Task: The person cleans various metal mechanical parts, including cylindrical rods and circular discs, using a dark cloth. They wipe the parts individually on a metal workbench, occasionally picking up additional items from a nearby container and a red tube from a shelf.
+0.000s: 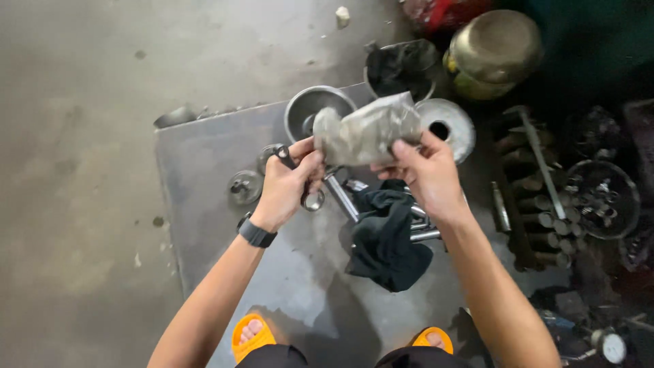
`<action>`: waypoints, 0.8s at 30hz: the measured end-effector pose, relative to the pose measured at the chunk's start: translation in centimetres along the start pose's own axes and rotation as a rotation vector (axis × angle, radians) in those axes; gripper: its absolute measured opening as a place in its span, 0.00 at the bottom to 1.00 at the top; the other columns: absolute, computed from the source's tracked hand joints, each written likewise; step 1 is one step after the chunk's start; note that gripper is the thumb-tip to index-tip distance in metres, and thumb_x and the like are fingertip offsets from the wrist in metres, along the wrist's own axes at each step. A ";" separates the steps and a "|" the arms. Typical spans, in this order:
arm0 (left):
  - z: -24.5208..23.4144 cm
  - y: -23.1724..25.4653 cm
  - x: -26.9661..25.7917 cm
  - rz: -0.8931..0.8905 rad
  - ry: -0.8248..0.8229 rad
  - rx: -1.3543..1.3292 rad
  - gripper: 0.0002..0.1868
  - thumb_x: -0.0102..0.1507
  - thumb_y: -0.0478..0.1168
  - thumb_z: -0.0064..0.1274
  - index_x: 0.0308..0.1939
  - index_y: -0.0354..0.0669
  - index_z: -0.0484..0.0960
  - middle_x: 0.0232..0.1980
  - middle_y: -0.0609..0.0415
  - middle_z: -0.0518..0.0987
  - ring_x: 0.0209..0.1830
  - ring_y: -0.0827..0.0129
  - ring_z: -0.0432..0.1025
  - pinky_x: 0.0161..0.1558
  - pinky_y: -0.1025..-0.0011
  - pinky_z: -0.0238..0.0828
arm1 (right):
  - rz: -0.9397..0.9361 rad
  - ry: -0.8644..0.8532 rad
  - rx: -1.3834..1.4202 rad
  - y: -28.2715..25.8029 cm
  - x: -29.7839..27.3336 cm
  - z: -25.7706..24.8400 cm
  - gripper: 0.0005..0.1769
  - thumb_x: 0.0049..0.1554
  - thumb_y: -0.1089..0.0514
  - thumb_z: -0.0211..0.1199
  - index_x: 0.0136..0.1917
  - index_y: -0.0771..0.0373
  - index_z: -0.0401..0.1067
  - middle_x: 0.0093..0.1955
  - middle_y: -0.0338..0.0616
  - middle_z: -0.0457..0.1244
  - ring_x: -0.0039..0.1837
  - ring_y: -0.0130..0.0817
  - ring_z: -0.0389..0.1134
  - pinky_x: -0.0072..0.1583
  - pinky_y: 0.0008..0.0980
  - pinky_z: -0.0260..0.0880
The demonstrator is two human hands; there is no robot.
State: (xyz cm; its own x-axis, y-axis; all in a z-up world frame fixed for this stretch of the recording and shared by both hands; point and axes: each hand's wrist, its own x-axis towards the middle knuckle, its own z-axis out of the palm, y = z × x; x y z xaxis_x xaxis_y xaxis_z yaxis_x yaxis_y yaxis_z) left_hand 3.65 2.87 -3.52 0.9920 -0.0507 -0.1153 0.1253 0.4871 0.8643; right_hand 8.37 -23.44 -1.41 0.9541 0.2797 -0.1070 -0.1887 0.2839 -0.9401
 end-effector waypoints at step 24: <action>-13.8 -15.9 -5.3 0.095 0.251 1.516 0.18 0.68 0.48 0.59 0.41 0.32 0.83 0.35 0.39 0.82 0.32 0.51 0.77 0.35 0.59 0.70 | 0.349 0.136 -0.001 12.8 -2.8 -2.9 0.15 0.61 0.60 0.58 0.60 0.67 0.66 0.51 0.49 0.71 0.45 0.33 0.76 0.46 0.28 0.77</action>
State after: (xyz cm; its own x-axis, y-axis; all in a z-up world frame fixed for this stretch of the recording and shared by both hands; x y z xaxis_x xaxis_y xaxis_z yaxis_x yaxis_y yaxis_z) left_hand -3.79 7.43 -23.42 0.9887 0.1475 0.0251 0.1126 -0.8439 0.5246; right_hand 4.01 -23.26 -14.11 0.8544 0.2353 -0.4633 -0.5081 0.1918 -0.8397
